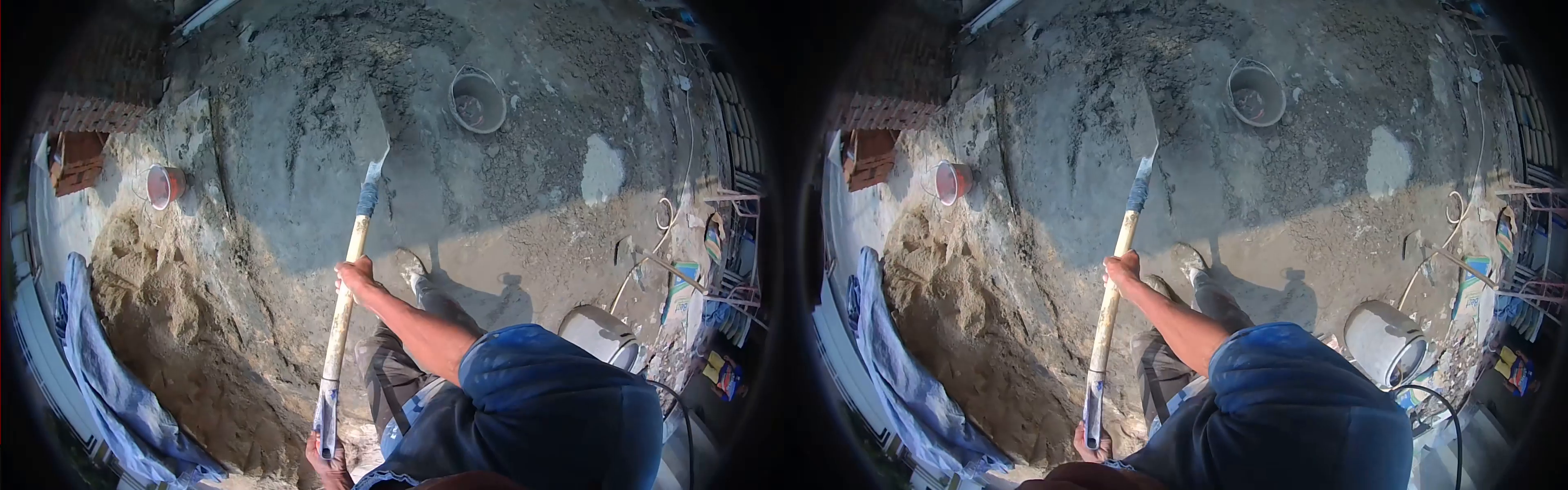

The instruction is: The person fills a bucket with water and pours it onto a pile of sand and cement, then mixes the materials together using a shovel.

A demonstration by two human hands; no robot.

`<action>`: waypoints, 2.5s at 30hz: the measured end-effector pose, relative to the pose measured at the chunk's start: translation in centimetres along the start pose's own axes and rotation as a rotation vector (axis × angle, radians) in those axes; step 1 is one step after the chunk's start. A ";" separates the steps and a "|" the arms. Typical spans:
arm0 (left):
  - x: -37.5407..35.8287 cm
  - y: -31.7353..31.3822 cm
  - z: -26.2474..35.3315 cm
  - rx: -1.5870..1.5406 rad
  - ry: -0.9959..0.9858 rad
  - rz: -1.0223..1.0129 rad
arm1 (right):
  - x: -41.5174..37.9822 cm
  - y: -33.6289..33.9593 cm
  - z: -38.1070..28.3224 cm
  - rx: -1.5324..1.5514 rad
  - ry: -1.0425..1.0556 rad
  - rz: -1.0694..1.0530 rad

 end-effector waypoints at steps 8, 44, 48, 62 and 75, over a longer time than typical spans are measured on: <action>-6.6 -31.4 -0.5 0.867 -0.742 -0.512 | 0.2 -7.3 3.3 0.239 -0.262 -0.318; 12.6 -56.7 -10.7 1.410 -0.178 -0.215 | 21.4 35.7 -49.8 -1.648 0.159 0.411; 12.1 -55.7 -9.3 1.413 -0.118 -0.374 | 10.9 36.8 -37.7 -1.617 -0.010 0.344; 7.5 -51.3 -9.4 1.537 0.186 -1.123 | -14.2 37.0 -0.1 -0.486 0.138 0.938; -2.5 -48.6 -13.6 1.770 0.198 -1.334 | -12.6 42.7 39.1 -0.273 -0.236 0.812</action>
Point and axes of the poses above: each hand's wrist, its own x-axis towards the middle knuckle, its own y-axis out of the back of the hand, z = x × y, the point moved 5 cm from there along x, towards the middle knuckle, and after that the axes turned 15 degrees about -z, right-handed, at the moved point
